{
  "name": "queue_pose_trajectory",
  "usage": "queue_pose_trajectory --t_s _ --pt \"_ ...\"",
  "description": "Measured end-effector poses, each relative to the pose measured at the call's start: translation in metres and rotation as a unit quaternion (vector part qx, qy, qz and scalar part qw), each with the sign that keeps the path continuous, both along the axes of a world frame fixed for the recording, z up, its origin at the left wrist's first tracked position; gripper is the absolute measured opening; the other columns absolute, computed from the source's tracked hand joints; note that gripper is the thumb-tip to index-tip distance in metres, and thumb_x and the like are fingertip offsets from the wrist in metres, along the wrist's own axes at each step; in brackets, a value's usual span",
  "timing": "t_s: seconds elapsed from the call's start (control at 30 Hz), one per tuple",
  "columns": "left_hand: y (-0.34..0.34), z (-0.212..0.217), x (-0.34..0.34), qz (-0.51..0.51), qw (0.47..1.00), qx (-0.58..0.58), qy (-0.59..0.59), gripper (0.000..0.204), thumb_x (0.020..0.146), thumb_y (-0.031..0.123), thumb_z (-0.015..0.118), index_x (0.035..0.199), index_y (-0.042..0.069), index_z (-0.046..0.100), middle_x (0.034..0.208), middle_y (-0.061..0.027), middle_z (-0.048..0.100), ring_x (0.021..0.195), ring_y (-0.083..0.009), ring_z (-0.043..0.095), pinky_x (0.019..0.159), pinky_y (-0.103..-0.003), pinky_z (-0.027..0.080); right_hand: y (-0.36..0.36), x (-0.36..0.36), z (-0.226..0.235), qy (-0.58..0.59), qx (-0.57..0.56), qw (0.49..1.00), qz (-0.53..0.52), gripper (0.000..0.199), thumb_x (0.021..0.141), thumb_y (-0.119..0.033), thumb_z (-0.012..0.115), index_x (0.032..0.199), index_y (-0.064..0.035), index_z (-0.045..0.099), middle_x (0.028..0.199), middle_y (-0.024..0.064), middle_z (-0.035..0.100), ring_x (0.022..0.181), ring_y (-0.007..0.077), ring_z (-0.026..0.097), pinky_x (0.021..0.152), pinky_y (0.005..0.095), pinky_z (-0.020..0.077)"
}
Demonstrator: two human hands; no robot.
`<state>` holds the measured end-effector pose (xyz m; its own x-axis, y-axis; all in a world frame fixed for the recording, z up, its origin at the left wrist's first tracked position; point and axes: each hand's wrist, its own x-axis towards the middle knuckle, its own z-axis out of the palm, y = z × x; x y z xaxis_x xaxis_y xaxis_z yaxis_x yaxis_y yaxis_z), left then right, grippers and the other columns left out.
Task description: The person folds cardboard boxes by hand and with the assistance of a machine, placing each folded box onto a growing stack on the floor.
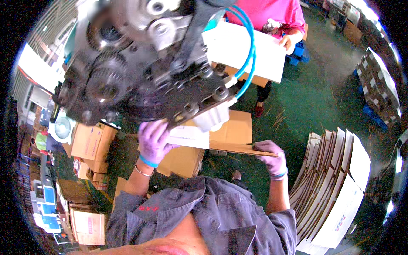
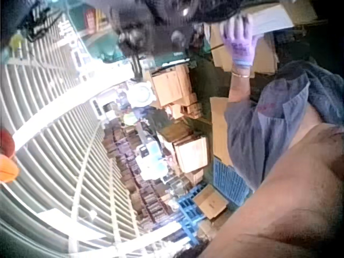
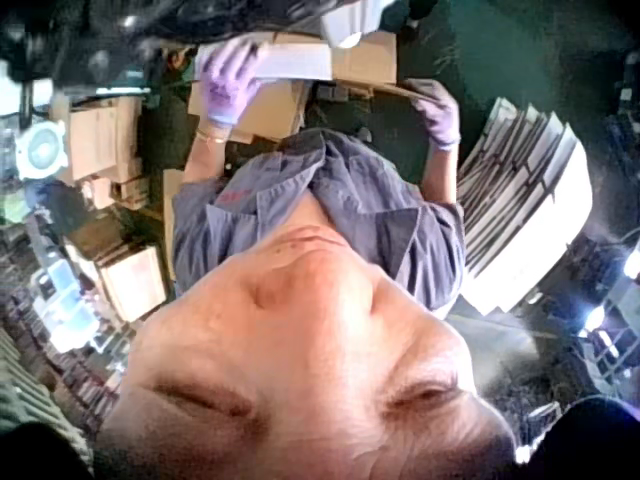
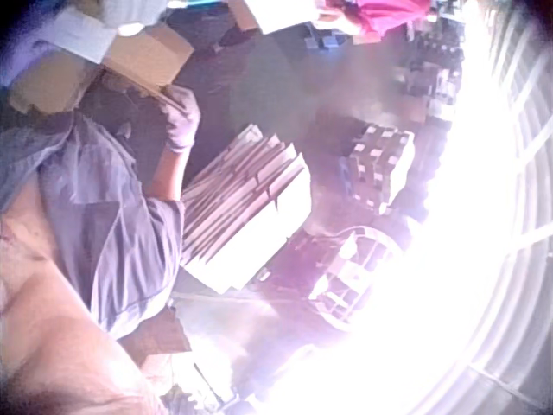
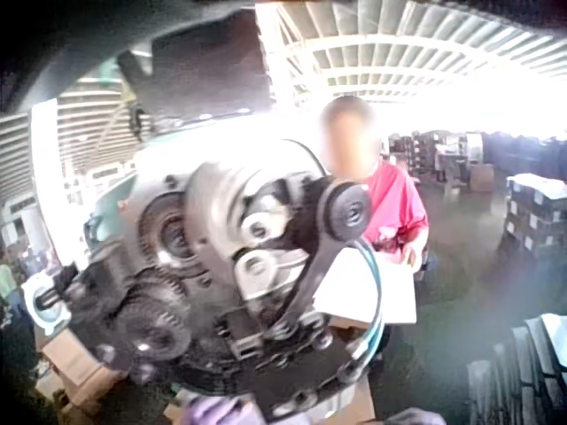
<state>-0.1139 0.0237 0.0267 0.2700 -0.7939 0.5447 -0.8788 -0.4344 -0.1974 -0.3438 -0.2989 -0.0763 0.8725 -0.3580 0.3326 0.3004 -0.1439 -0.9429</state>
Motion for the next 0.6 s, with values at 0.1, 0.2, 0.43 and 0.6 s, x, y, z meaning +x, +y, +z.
queue_pose_trajectory --t_s 0.1,0.2,0.43,0.6 --pt "-0.034 0.019 0.010 0.025 0.991 -0.123 0.035 0.052 0.072 0.047 0.071 0.116 0.020 0.062 0.117 -0.0069 0.059 0.112 -0.0283 0.050 0.095 -0.047 0.036 -0.024 0.010 0.039 -0.090 0.136 0.986 -0.019 0.047 0.083 -0.044 0.060 0.088 0.0021 0.068 0.088 0.0189 0.065 0.081 0.0278 0.062 0.078 0.0384 0.0481" --pt "-0.018 -0.053 0.068 0.019 0.982 -0.129 0.134 0.048 0.080 0.036 0.068 0.120 0.013 0.057 0.124 -0.0121 0.055 0.118 -0.0311 0.047 0.101 -0.046 0.034 -0.074 0.034 0.030 -0.105 0.250 0.960 0.075 0.070 0.090 -0.058 0.042 0.124 0.0010 0.052 0.095 0.0162 0.064 0.089 0.0273 0.062 0.077 0.0409 0.0491" --pt "-0.013 -0.019 0.072 0.003 0.983 -0.094 0.158 0.047 0.084 0.034 0.062 0.124 0.010 0.052 0.127 -0.0119 0.053 0.119 -0.0301 0.046 0.103 -0.044 0.033 -0.088 0.123 0.122 -0.030 0.349 0.933 -0.083 0.051 0.089 -0.026 0.055 0.128 0.0054 0.044 0.107 0.0133 0.060 0.092 0.0200 0.061 0.079 0.0331 0.0499" --pt "-0.004 -0.003 0.093 -0.018 0.984 -0.097 0.148 0.047 0.087 0.033 0.057 0.126 0.008 0.048 0.129 -0.0118 0.051 0.119 -0.0294 0.046 0.105 -0.043 0.033 -0.084 0.111 0.117 -0.008 0.242 0.956 -0.165 0.046 0.081 -0.013 0.060 0.122 0.0065 0.052 0.102 0.0113 0.063 0.085 0.0168 0.062 0.077 0.0280 0.0486"
